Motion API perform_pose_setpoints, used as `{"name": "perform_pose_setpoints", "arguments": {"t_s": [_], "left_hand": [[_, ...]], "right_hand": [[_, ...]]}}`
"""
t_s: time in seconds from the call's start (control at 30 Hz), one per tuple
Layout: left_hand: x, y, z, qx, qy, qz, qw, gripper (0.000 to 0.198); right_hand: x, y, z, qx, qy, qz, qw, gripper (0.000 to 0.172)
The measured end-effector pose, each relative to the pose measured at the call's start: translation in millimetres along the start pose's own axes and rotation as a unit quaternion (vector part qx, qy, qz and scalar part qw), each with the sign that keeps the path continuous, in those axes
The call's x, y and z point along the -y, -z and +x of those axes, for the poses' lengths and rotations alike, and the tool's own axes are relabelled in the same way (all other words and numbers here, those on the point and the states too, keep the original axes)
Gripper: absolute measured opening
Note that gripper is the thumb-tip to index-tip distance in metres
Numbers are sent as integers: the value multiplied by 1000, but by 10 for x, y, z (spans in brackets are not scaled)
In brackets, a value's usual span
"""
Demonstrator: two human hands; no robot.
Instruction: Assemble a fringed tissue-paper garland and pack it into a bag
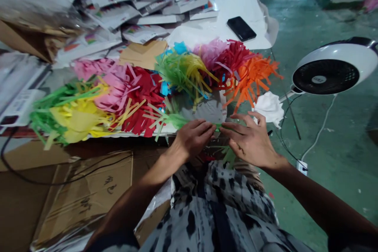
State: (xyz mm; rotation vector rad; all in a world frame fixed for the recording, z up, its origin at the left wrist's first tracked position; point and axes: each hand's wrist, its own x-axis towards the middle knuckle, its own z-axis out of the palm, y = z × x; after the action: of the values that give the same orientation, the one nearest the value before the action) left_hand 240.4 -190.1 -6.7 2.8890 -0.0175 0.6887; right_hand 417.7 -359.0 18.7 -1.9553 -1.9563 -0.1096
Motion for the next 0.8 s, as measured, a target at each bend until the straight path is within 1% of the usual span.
{"name": "perform_pose_setpoints", "arguments": {"t_s": [0.07, 0.17, 0.23, 0.3, 0.43, 0.5, 0.57, 0.67, 0.73, 0.8], "left_hand": [[-34, -42, -83, -14, 21, -3, 1000, 23], [-72, 19, -194, -6, 46, -9, 999, 29], [-77, 81, -226, -6, 54, -25, 998, 29], [-58, 139, -234, -10, 64, -52, 997, 24], [39, 230, -253, 2, 107, -114, 988, 17], [95, 254, -278, 8, 103, -128, 986, 16], [137, 257, -310, 22, 74, -126, 989, 17], [161, 238, -357, 33, 43, -103, 993, 25], [158, 226, -376, 30, 52, -99, 993, 29], [151, 227, -373, 24, 68, -114, 991, 27]], "right_hand": [[12, -38, -12, -25, 8, -10, 1000, 24], [39, -112, -14, -46, 19, -19, 999, 18], [38, -148, -12, -42, 17, -14, 999, 19], [16, -158, -16, -40, 8, -5, 999, 20], [-33, -124, -30, -30, 1, 16, 999, 22], [-27, -115, -28, -32, -2, 16, 999, 21], [0, -129, -18, -37, -4, 8, 999, 22], [42, -180, -1, -43, 3, -2, 999, 27], [55, -216, 7, -47, 6, 5, 999, 29], [54, -238, 13, -51, 3, 24, 998, 27]]}}
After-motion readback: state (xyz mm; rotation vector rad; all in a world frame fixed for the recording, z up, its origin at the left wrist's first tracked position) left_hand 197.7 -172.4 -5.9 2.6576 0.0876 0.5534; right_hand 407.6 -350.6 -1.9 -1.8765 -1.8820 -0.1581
